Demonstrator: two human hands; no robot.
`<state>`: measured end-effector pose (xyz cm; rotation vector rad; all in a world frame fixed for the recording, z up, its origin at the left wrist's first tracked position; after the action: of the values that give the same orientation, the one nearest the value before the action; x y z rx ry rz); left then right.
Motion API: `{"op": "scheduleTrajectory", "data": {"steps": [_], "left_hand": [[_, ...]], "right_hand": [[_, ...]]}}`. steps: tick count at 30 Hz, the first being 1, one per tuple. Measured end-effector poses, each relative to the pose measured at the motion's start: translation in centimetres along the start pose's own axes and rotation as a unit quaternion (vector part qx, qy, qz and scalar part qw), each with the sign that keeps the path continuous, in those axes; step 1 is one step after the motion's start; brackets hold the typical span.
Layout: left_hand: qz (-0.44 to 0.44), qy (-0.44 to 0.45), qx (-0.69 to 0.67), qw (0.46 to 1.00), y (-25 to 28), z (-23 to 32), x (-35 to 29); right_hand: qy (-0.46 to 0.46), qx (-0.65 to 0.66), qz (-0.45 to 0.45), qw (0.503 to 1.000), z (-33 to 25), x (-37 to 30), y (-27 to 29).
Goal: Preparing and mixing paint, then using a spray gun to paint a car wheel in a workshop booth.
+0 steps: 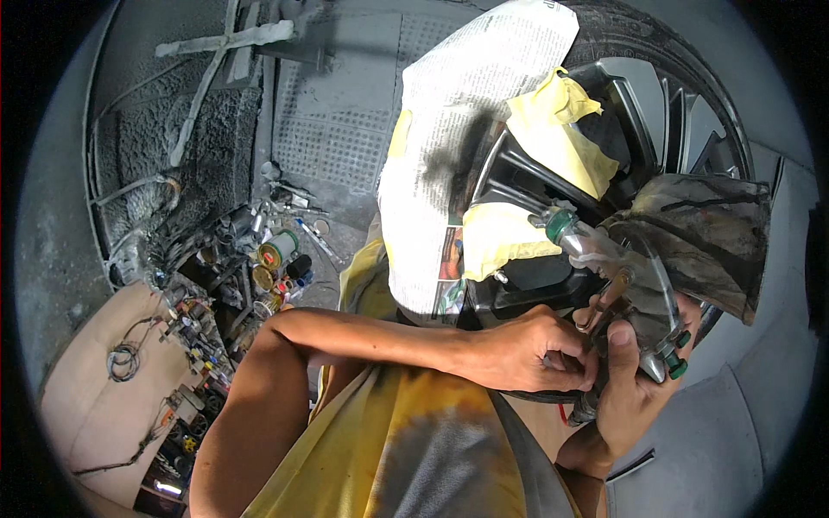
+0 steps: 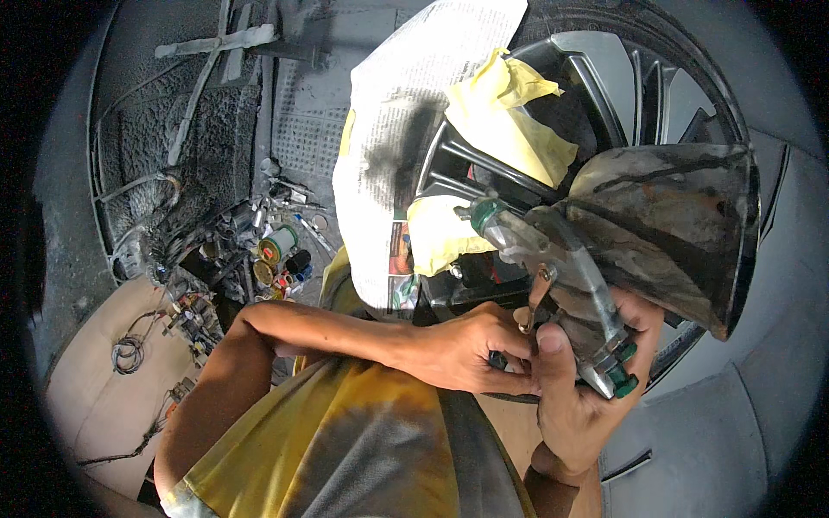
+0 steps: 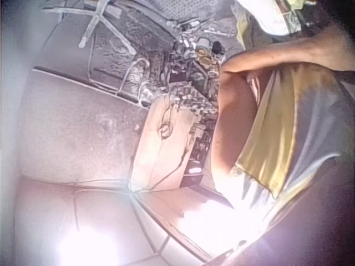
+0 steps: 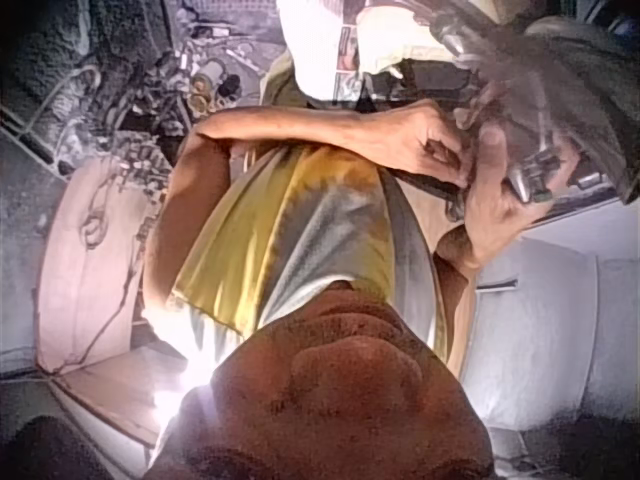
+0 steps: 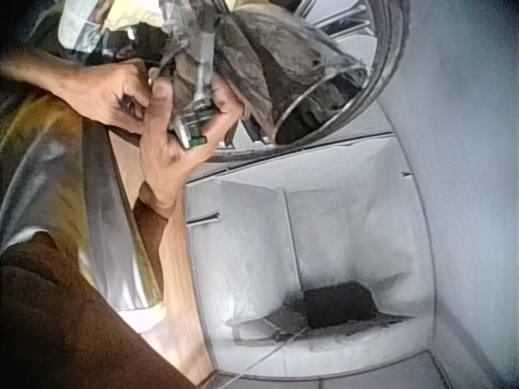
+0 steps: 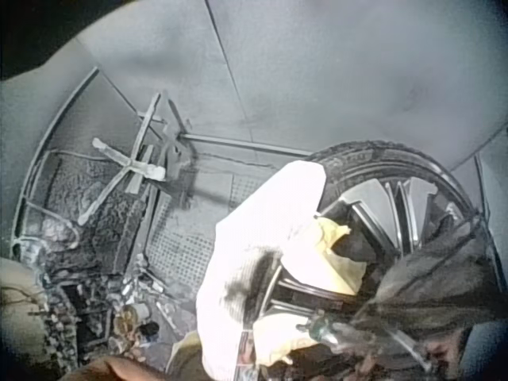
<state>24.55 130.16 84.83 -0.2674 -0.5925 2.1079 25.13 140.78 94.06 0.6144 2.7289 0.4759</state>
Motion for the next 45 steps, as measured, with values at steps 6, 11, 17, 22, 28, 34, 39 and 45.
{"op": "scheduleTrajectory", "data": {"steps": [6, 11, 17, 22, 28, 34, 39, 45], "left_hand": [[-0.007, 0.004, 0.025, 1.0, -0.1, -0.3, -0.2], [-0.007, 0.018, 0.016, 1.0, 0.0, -0.1, -0.2], [-0.013, 0.026, 0.023, 0.999, 0.0, -0.6, -0.4], [-0.015, 0.032, 0.018, 0.999, 0.0, -0.5, -0.4], [-0.02, 0.034, 0.028, 0.999, 0.2, -0.5, -0.6], [-0.02, 0.03, 0.032, 0.999, 0.2, -0.2, -0.4], [-0.018, 0.031, 0.026, 0.999, 0.1, -0.5, -0.5], [-0.026, 0.035, 0.032, 0.999, 0.1, -0.5, -0.3]], "right_hand": [[-0.017, 0.006, -0.014, 1.0, 0.6, -0.3, 0.1], [-0.037, 0.026, -0.014, 0.999, 0.5, -0.4, -0.2], [-0.004, -0.015, -0.021, 1.0, 0.7, -0.2, -0.1], [-0.007, -0.011, -0.032, 0.999, 0.8, -0.2, -0.1], [-0.016, 0.029, -0.02, 0.999, 0.5, -0.3, -0.8], [-0.019, 0.029, -0.019, 0.999, 0.8, -0.3, -0.5], [-0.014, 0.015, -0.006, 1.0, 1.3, -0.5, -0.2], [-0.037, 0.043, -0.003, 0.998, 0.9, -0.4, -0.5]]}}
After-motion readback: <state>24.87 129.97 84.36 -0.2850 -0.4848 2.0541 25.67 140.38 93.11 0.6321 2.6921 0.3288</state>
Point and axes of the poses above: each hand's wrist, its own x-axis towards the middle knuckle, its own y-axis out of the back of the hand, z = x × y, the point moved 4 cm from there along x, towards the middle knuckle, and after that the axes turned 3 degrees about y, right-handed, at the moved point
